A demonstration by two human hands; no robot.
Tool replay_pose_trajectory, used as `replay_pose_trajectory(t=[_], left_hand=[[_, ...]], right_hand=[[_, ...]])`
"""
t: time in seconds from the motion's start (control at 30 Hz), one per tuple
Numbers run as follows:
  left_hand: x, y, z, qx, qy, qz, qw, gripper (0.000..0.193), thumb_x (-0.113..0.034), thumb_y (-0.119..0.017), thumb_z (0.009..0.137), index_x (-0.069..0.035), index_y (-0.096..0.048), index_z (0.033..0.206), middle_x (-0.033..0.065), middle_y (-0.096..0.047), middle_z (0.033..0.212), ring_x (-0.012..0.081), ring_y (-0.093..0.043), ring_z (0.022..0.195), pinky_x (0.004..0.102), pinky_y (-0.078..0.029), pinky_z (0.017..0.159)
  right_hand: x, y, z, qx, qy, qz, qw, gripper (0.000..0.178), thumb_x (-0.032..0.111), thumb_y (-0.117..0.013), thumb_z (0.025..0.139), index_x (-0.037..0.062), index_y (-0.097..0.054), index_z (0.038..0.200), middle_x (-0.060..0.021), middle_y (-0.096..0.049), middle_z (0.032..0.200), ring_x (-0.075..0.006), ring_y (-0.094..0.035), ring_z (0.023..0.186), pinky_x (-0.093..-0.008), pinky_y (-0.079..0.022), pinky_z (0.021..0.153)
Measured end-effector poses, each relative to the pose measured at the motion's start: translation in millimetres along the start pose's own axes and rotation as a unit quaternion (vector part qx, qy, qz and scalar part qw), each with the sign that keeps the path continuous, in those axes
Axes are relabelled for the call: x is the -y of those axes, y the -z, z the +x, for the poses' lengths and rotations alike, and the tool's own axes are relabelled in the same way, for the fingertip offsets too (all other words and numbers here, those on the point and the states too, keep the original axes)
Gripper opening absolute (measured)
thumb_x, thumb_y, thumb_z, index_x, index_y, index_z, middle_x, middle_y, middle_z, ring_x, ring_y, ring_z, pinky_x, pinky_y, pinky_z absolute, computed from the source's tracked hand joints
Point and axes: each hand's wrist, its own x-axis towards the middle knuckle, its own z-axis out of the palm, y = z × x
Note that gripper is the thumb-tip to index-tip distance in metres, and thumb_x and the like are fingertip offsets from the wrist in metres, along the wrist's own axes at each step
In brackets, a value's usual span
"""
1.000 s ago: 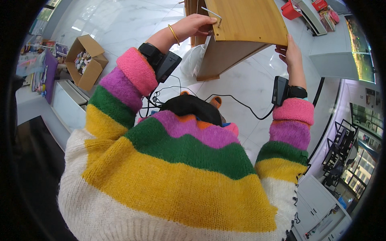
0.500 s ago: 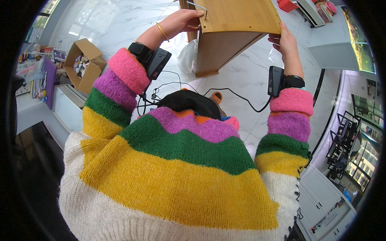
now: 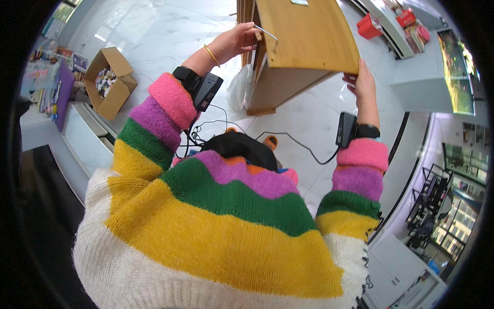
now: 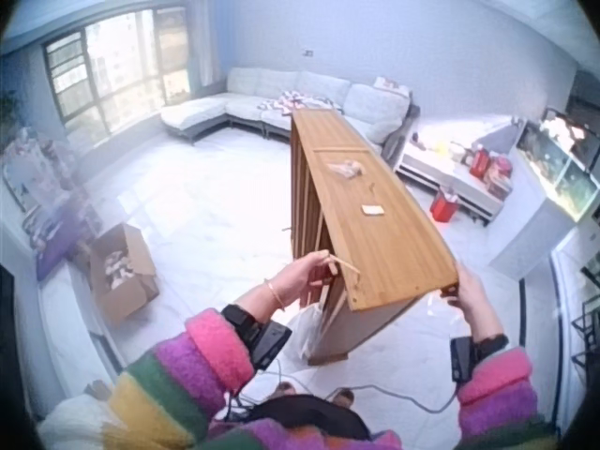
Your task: The person assembles a wooden cabinet by inserting dowels into pre-drilled holes and aligning the side panels. They repeatedly reposition the cabinet to access different connection points and secure the joints.
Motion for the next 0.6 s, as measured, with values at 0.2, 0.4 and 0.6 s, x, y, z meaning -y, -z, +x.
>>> replay_pose_trajectory(t=[0.2, 0.4, 0.6], left_hand=[[20.5, 10.4, -5.5, 0.006, 0.003, -0.027, 1.0, 0.063, -0.054, -0.025, 0.089, -0.007, -0.049, 0.123, 0.0077, -0.049, 0.123, 0.0211, -0.04, 0.118, 0.0364, -0.024, 0.102], [56.1, 18.6, -14.0, 0.014, -0.046, 0.029, 0.998, 0.055, -0.044, -0.033, 0.092, -0.008, -0.036, 0.132, 0.0089, -0.038, 0.134, 0.0183, -0.036, 0.122, 0.0307, -0.027, 0.1], [81.7, 8.0, -43.6, -0.048, -0.127, 0.161, 0.978, 0.063, -0.04, -0.04, 0.089, -0.001, -0.023, 0.135, 0.0187, -0.032, 0.136, 0.0264, -0.033, 0.125, 0.0323, -0.026, 0.102]], right_hand=[[-1.3, 3.0, 0.0, 0.012, 0.006, -0.017, 1.0, 0.048, 0.056, -0.035, 0.086, 0.013, -0.054, 0.097, -0.0034, -0.06, 0.078, -0.0147, -0.058, 0.07, -0.0289, -0.039, 0.063], [-4.7, 9.3, -0.6, -0.004, -0.016, -0.009, 1.0, 0.047, 0.058, -0.038, 0.084, 0.0142, -0.055, 0.094, -0.001, -0.058, 0.075, -0.0147, -0.057, 0.072, -0.0286, -0.038, 0.062], [-10.1, 15.9, -3.3, 0.021, -0.018, 0.051, 0.998, 0.047, 0.059, -0.041, 0.083, 0.0158, -0.054, 0.096, 0.0004, -0.059, 0.075, -0.0149, -0.057, 0.068, -0.0282, -0.039, 0.058]])
